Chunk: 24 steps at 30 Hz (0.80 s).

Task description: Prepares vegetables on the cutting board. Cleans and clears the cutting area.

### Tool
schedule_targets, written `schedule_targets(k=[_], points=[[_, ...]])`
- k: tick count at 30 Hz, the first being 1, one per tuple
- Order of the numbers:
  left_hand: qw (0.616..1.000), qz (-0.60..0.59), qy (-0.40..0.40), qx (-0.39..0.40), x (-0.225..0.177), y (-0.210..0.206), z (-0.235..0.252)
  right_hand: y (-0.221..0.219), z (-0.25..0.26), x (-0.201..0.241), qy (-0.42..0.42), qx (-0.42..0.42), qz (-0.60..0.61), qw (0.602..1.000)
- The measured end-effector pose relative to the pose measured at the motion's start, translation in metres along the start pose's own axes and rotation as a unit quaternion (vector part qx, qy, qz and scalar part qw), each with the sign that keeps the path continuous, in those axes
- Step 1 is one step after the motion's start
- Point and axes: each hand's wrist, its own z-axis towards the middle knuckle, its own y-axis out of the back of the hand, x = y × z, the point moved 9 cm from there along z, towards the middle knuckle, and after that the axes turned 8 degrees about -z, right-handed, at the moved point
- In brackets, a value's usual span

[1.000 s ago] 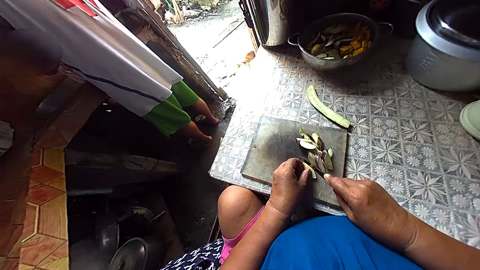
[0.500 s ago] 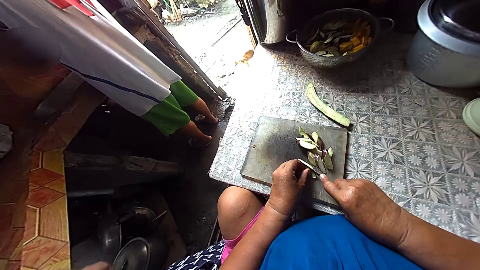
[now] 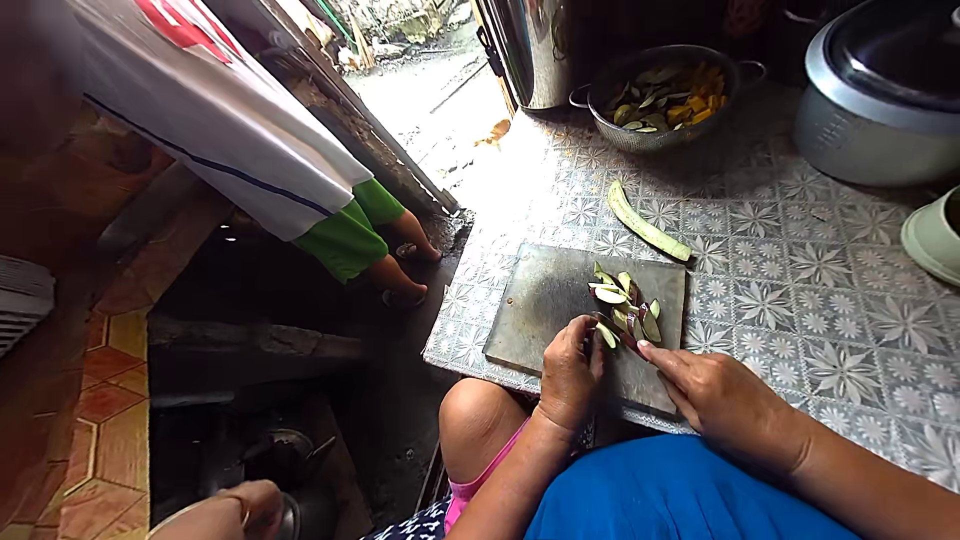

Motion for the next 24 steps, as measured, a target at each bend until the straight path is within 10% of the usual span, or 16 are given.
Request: schedule_targets(k=[6, 17, 24], points=[[0.996, 0.051, -0.077, 0.005, -0.011, -0.005, 0.005, 0.032, 0.002, -0.021, -0.03, -0.066, 0.002, 0.997], [0.944, 0.159, -0.156, 0.244, -0.016, -0.083, 0.061, 0.057, -0.013, -0.099, -0.152, -0.128, -0.01, 0.98], [0.958, 0.105, -0.224, 0.147, -0.014, -0.073, 0.08, 0.04, -0.02, -0.126, -0.178, -0.148, 0.009, 0.973]])
